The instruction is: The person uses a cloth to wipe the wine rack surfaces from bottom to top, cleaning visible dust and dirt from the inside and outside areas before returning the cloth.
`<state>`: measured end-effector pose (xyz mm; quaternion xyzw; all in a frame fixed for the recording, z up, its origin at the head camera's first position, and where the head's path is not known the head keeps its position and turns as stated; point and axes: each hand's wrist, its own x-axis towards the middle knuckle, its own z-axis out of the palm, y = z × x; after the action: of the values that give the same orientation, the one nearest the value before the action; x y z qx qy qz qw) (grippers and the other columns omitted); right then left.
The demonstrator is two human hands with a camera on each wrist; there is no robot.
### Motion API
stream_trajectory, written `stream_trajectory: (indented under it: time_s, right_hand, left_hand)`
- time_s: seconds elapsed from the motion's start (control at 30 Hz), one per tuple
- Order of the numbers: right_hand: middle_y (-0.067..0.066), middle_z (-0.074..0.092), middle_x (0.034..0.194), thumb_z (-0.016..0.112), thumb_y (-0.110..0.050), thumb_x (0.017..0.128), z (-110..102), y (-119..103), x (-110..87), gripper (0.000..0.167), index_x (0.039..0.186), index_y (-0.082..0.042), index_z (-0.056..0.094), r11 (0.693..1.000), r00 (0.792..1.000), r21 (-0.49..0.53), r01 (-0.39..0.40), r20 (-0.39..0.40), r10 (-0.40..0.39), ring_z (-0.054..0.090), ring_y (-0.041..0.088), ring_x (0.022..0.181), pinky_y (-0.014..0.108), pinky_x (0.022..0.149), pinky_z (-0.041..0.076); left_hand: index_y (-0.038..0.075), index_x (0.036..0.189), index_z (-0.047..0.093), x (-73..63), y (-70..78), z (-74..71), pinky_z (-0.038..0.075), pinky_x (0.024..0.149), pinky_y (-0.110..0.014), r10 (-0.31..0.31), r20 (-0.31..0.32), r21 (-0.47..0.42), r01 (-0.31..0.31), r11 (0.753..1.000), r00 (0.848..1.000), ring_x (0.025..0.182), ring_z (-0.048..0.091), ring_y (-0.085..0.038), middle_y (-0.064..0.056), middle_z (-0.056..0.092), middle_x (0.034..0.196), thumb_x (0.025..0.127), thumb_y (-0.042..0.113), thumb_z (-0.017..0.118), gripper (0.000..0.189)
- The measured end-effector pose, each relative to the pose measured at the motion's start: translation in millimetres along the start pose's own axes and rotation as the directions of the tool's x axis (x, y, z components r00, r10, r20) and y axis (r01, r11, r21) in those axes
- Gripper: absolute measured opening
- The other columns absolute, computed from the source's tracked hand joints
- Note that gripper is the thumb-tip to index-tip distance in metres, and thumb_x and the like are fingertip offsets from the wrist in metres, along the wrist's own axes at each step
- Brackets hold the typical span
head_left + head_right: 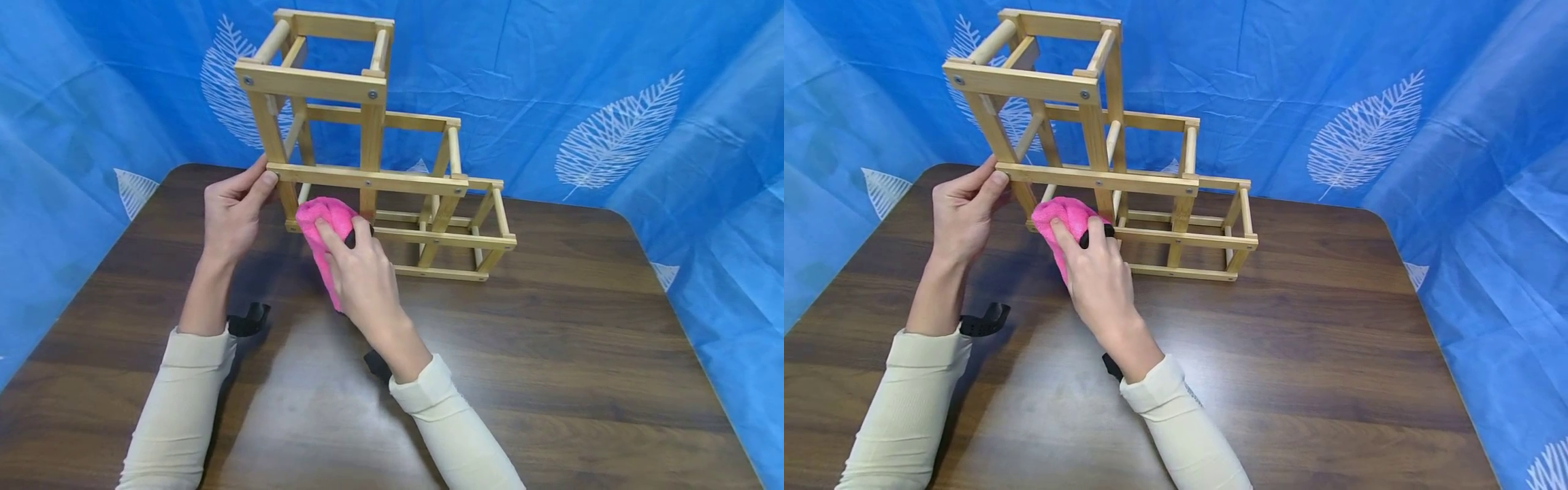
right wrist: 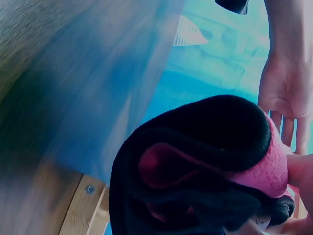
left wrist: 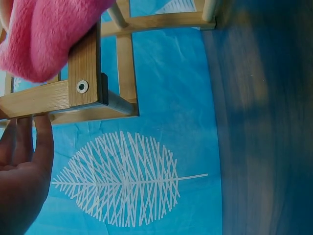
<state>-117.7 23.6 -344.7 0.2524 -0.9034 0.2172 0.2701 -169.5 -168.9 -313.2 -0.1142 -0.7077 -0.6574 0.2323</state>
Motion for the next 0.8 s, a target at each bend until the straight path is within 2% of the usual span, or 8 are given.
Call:
stream_trajectory:
  time_s: [0.2,0.37,0.5,0.63,0.8]
  right_hand:
    - [0.023,0.048,0.132,0.071,-0.019,0.092,8,-8,2.7,0.048,0.139,-0.023,0.059,0.999,0.999,0.048,0.018,0.036,-0.019,0.061,0.032,0.083,0.04,0.072,0.058]
    - [0.023,0.046,0.133,0.07,-0.019,0.093,12,-12,1.9,0.05,0.14,-0.025,0.058,1.0,0.999,0.02,0.018,0.026,-0.018,0.059,0.031,0.079,0.039,0.067,0.059]
    - [0.022,0.047,0.13,0.066,-0.014,0.094,12,-12,1.2,0.048,0.139,-0.027,0.058,0.999,1.0,-0.031,0.011,-0.001,-0.011,0.058,0.031,0.074,0.039,0.06,0.058]
    - [0.022,0.049,0.128,0.067,-0.008,0.09,10,-8,0.2,0.053,0.139,-0.027,0.059,0.997,1.0,-0.077,0.003,-0.013,-0.004,0.057,0.03,0.071,0.038,0.057,0.058]
    - [0.021,0.051,0.127,0.071,-0.005,0.085,5,-2,-2.9,0.058,0.137,-0.027,0.059,0.995,1.0,-0.099,-0.003,-0.007,0.002,0.058,0.03,0.071,0.039,0.057,0.058]
  left_hand:
    - [0.01,0.129,0.063,0.2,0.0,-2.2,0.053,0.087,-0.027,-0.004,0.005,0.003,0.004,1.0,1.0,0.106,0.067,-0.015,-0.016,0.065,0.123,0.097,0.006,0.061,0.032]
    - [0.012,0.13,0.063,0.2,1.3,-2.9,0.053,0.088,-0.028,-0.015,0.006,0.025,0.015,1.0,1.0,0.108,0.066,-0.017,-0.016,0.065,0.125,0.097,0.008,0.061,0.033]
    - [0.011,0.13,0.062,0.4,-0.4,-2.7,0.053,0.087,-0.027,-0.001,0.005,0.033,0.001,0.999,1.0,0.106,0.067,-0.015,-0.016,0.066,0.123,0.097,0.007,0.061,0.033]
    - [0.009,0.13,0.062,0.9,-3.6,-2.0,0.053,0.086,-0.026,0.03,0.01,0.001,-0.03,1.0,0.999,0.102,0.068,-0.013,-0.017,0.066,0.122,0.097,0.004,0.06,0.033]
    - [0.009,0.131,0.061,1.8,-3.9,-2.6,0.053,0.087,-0.026,0.02,0.021,0.011,-0.02,1.0,1.0,0.104,0.068,-0.014,-0.017,0.065,0.124,0.098,0.005,0.059,0.033]
